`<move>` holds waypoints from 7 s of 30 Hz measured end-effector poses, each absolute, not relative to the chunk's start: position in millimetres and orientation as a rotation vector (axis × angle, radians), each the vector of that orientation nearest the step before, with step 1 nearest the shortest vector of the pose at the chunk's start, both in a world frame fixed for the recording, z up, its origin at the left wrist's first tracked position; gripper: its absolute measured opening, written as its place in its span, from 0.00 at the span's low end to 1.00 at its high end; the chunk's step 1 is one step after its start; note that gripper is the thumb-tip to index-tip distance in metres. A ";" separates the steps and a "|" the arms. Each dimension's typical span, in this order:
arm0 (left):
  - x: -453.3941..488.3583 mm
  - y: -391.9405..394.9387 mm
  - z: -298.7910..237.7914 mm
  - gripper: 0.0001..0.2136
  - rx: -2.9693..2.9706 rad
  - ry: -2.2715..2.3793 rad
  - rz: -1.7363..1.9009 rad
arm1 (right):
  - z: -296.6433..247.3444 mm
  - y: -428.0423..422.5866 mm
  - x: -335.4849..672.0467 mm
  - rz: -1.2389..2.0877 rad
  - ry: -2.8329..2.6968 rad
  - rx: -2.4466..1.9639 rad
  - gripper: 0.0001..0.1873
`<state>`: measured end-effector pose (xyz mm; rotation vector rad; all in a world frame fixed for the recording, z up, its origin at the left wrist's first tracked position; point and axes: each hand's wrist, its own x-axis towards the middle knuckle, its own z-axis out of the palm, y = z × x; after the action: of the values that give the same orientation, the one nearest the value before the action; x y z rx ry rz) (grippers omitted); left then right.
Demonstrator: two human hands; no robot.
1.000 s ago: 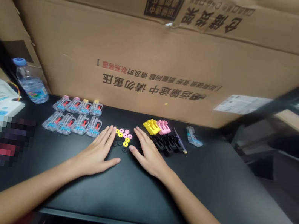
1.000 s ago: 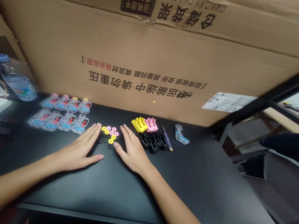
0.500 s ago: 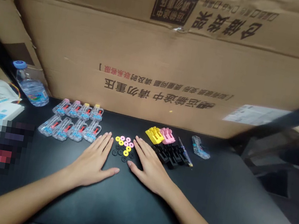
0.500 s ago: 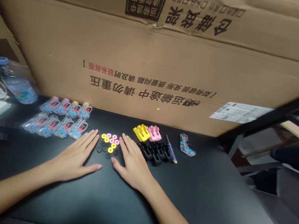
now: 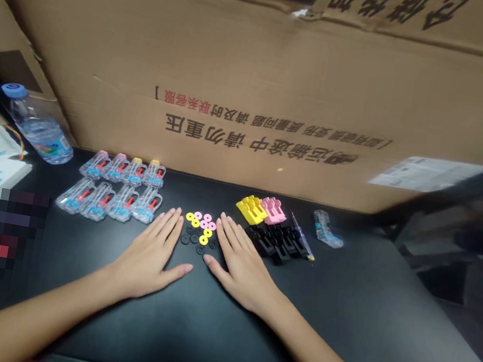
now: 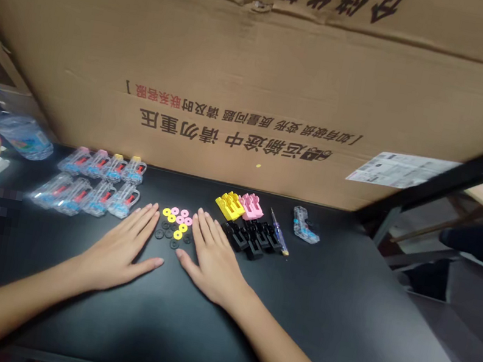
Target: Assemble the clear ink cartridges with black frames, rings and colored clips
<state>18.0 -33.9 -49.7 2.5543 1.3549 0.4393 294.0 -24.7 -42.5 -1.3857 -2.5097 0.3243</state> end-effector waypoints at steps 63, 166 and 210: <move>0.0 -10.6 -0.2 0.26 2.758 1.284 0.709 | 2.8 -18.4 307.3 -0.004 -2.055 -1.126 0.12; -3.2 -9.4 -1.0 0.09 2.103 0.714 0.499 | -5.0 -41.4 254.4 0.968 -2.066 -0.866 0.14; -3.0 -7.7 0.2 0.03 2.513 0.644 0.711 | -10.3 -38.7 258.1 0.829 -2.164 -0.857 0.08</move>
<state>-3.0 -7.7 0.2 2.5127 0.6444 0.7114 258.1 -38.7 -10.3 -0.8574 -2.1642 0.8285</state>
